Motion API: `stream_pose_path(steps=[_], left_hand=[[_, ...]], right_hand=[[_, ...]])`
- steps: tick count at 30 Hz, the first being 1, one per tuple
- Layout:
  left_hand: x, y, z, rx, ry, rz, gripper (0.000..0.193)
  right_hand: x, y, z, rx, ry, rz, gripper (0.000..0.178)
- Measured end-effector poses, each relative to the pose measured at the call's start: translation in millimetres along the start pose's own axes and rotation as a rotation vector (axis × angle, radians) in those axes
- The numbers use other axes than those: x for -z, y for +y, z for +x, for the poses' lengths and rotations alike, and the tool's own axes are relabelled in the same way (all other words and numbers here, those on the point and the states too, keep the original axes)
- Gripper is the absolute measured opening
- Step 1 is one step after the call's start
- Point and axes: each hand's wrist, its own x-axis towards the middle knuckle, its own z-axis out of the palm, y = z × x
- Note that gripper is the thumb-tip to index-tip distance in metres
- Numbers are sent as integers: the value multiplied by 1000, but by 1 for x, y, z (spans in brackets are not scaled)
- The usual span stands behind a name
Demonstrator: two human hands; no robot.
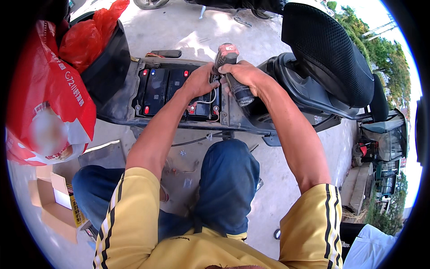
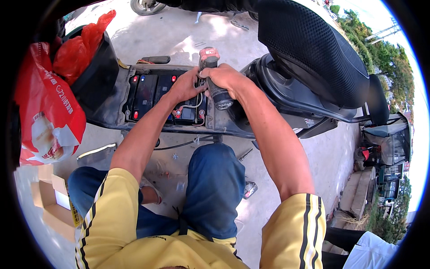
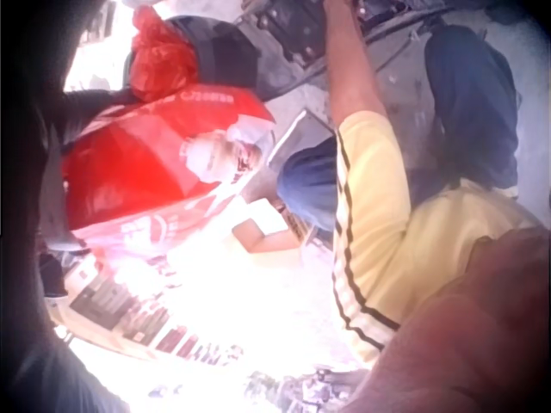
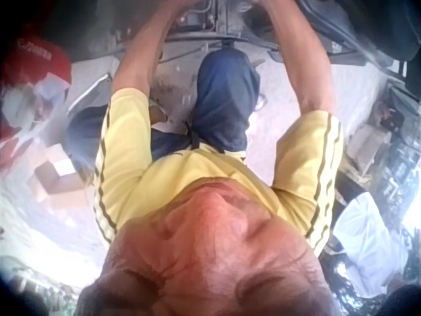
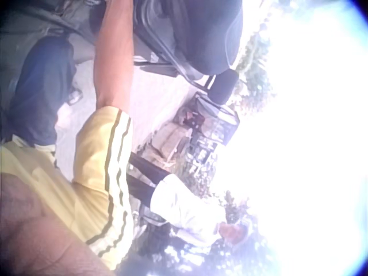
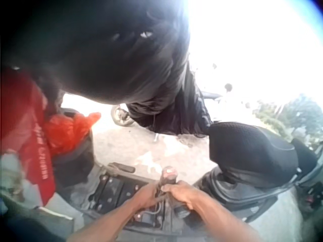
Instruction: The person unpacks new batteries from a box and installs them into the battery compartment of an electric scooter. They connect the inter-battery wires and secure the terminals using a power drill. The person works while squatting on the ground next to the scooter.
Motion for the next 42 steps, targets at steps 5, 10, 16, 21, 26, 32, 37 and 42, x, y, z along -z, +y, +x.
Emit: stream_pose_path(steps=[5, 10, 16, 21, 26, 32, 37, 42], left_hand=[[7, -6, -2, -56, 27, 90, 58], [3, 6, -2, -17, -25, 59, 60], [9, -11, -6, -156, -72, 137, 60], [0, -16, 6, -223, -166, 249, 62], [7, 4, -10, 18, -190, 59, 76], [49, 56, -81, -110, -201, 179, 67], [109, 122, -157, 73, -344, 298, 60], [133, 159, -230, 147, -517, 503, 59]], right_hand=[[11, -8, -29, 114, 14, -135, 38], [22, 10, -134, 343, 55, -245, 36], [29, 134, -232, 314, 94, 144, 33], [6, 283, -265, 81, 432, 213, 34], [-35, 399, -251, -144, 694, -164, 75], [-68, 505, -232, -316, 691, -419, 91], [-88, 536, -212, -324, 694, -436, 96], [-97, 554, -183, -225, 783, -522, 100]])
